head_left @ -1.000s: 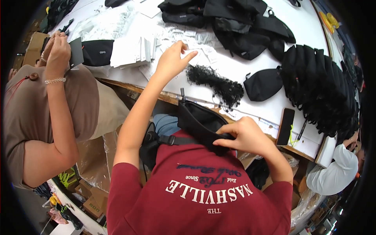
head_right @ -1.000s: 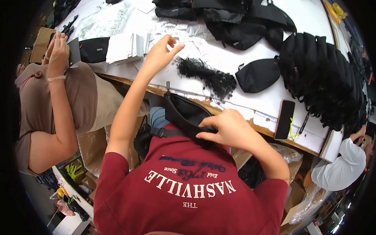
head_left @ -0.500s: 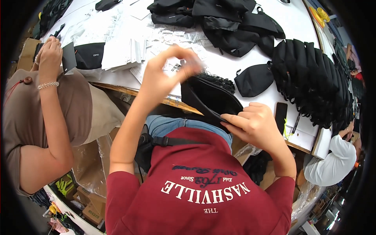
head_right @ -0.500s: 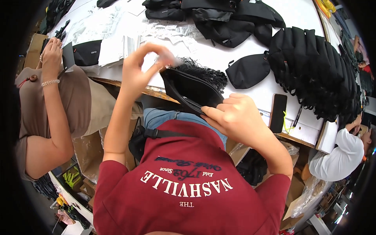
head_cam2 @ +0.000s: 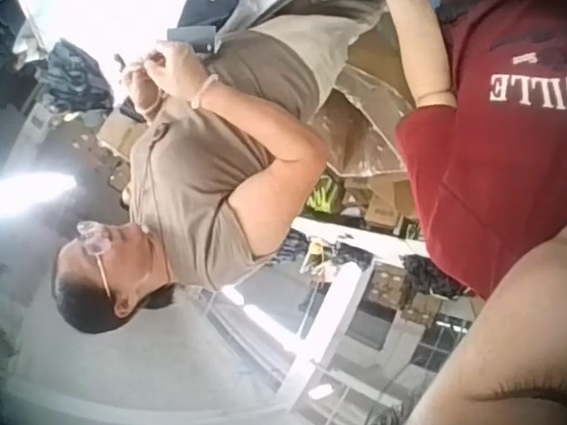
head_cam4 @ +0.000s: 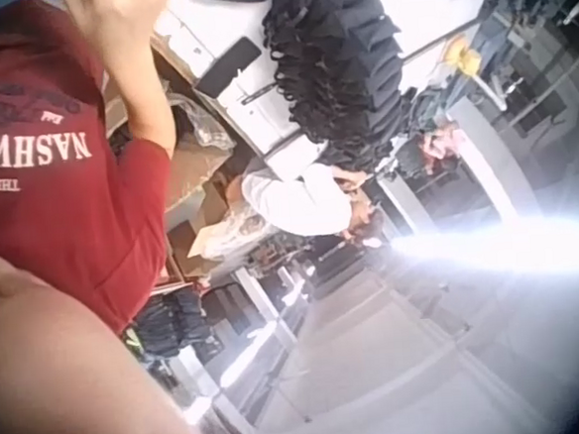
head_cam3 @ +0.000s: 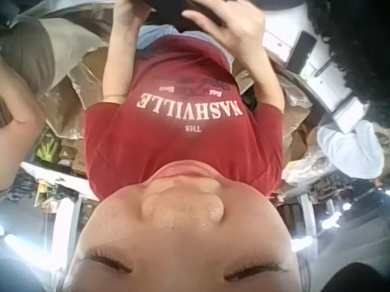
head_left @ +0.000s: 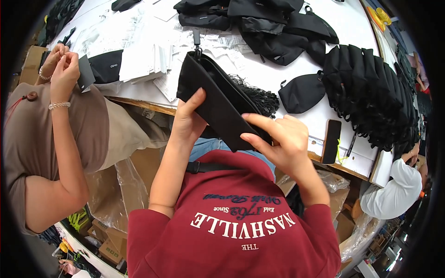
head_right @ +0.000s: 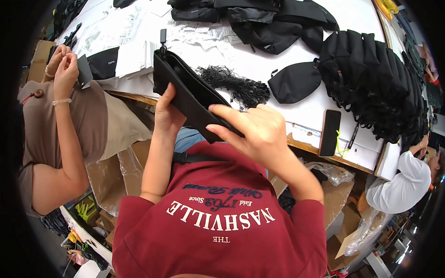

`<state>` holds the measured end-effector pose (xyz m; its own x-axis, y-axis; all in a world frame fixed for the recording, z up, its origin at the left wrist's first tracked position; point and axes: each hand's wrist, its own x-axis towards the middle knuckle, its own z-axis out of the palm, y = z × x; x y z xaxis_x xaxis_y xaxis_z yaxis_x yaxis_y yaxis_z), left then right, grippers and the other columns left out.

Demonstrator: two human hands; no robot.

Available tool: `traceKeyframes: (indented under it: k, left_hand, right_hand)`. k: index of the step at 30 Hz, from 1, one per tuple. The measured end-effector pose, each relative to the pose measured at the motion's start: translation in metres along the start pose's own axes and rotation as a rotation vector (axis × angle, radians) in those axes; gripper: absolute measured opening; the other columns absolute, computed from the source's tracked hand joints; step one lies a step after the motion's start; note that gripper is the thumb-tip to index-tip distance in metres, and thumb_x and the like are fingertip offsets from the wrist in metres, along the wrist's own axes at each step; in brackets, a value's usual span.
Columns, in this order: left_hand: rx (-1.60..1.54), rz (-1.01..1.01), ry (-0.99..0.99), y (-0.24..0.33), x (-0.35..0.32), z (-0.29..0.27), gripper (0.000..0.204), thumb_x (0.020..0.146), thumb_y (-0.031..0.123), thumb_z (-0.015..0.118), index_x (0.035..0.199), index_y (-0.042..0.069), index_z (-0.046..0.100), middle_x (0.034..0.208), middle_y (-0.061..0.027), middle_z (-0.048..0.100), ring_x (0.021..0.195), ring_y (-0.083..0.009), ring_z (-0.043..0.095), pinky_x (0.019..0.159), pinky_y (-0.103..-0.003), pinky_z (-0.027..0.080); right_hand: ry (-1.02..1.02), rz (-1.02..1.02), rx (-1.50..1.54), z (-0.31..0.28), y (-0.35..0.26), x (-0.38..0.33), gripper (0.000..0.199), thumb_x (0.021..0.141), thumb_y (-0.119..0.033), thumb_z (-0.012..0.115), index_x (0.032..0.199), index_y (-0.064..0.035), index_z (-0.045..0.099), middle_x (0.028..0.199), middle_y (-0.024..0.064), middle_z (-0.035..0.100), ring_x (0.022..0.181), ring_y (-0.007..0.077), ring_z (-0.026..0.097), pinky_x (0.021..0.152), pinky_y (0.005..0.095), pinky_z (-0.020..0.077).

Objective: Assembling small black electronic or equipment pouches by inserting cards and attaching tags.

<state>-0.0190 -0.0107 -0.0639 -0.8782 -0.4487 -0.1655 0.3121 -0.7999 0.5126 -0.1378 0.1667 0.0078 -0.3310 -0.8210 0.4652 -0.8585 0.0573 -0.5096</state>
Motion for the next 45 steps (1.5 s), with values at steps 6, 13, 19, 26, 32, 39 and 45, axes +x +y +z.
traceKeyframes:
  k: [6, 13, 19, 26, 32, 39, 45]
  left_hand:
    - [-0.010, 0.041, 0.140, -0.006, 0.010, 0.007, 0.033, 0.088, 0.008, 0.063, 0.120, 0.005, 0.055, 0.106, -0.0071, 0.064, 0.095, -0.0181, 0.064, 0.082, -0.032, 0.054]
    - [-0.043, 0.055, 0.204, -0.013, 0.012, 0.001, 0.033, 0.089, 0.006, 0.062, 0.121, 0.005, 0.055, 0.105, -0.0080, 0.065, 0.092, -0.0183, 0.065, 0.081, -0.032, 0.054]
    - [0.086, -0.183, 0.077, -0.007, -0.003, -0.006, 0.039, 0.086, 0.007, 0.065, 0.123, 0.004, 0.052, 0.108, -0.0077, 0.063, 0.097, -0.0178, 0.063, 0.085, -0.031, 0.053]
    - [0.162, -0.429, 0.008, -0.012, -0.018, 0.004, 0.057, 0.080, 0.009, 0.070, 0.130, 0.007, 0.044, 0.116, -0.0069, 0.058, 0.105, -0.0164, 0.059, 0.092, -0.030, 0.048]
    - [0.626, -0.190, -0.349, 0.000, 0.010, 0.004, 0.034, 0.091, 0.020, 0.058, 0.122, 0.005, 0.054, 0.112, -0.0027, 0.057, 0.103, -0.0096, 0.053, 0.089, -0.024, 0.041]
    - [0.700, -0.180, -0.333, -0.002, 0.027, 0.018, 0.025, 0.094, 0.026, 0.058, 0.105, 0.004, 0.062, 0.090, 0.0034, 0.062, 0.083, -0.0027, 0.054, 0.077, -0.019, 0.042]
    - [0.599, 0.128, -0.195, 0.020, 0.060, 0.002, 0.031, 0.098, 0.031, 0.049, 0.097, 0.002, 0.058, 0.083, -0.0044, 0.058, 0.077, -0.0108, 0.055, 0.070, -0.021, 0.042]
  right_hand:
    - [0.074, 0.043, 0.068, 0.025, 0.000, -0.017, 0.028, 0.072, -0.027, 0.078, 0.093, -0.0097, 0.072, 0.053, 0.0011, 0.054, 0.043, 0.0165, 0.046, 0.046, 0.0299, 0.0352]
    - [0.368, 0.615, 0.521, 0.044, -0.011, -0.042, 0.025, 0.092, -0.009, 0.060, 0.068, -0.0022, 0.054, 0.053, 0.0014, 0.046, 0.048, 0.0040, 0.038, 0.043, 0.0233, 0.0270]
    - [0.274, 0.322, 0.383, 0.022, 0.015, -0.013, 0.008, 0.084, -0.006, 0.066, 0.086, -0.0007, 0.061, 0.081, 0.0089, 0.060, 0.053, 0.0095, 0.048, 0.051, 0.0222, 0.0400]
    - [-0.028, 0.147, 0.197, 0.010, 0.024, 0.023, 0.015, 0.080, -0.009, 0.069, 0.090, -0.0042, 0.059, 0.080, 0.0041, 0.061, 0.054, 0.0167, 0.053, 0.051, 0.0264, 0.0432]
    - [-0.129, 0.206, 0.206, 0.001, 0.019, 0.021, 0.011, 0.078, -0.009, 0.070, 0.083, -0.0051, 0.060, 0.074, 0.0048, 0.058, 0.056, 0.0196, 0.054, 0.053, 0.0289, 0.0437]
    - [-0.133, 0.063, 0.193, -0.003, 0.019, 0.021, 0.011, 0.076, -0.007, 0.070, 0.083, -0.0046, 0.062, 0.075, 0.0063, 0.058, 0.065, 0.0244, 0.059, 0.057, 0.0322, 0.0460]
    - [-0.299, 0.111, 0.379, -0.002, -0.002, 0.013, 0.011, 0.076, -0.008, 0.069, 0.082, -0.0049, 0.061, 0.073, 0.0063, 0.055, 0.067, 0.0248, 0.058, 0.057, 0.0329, 0.0459]
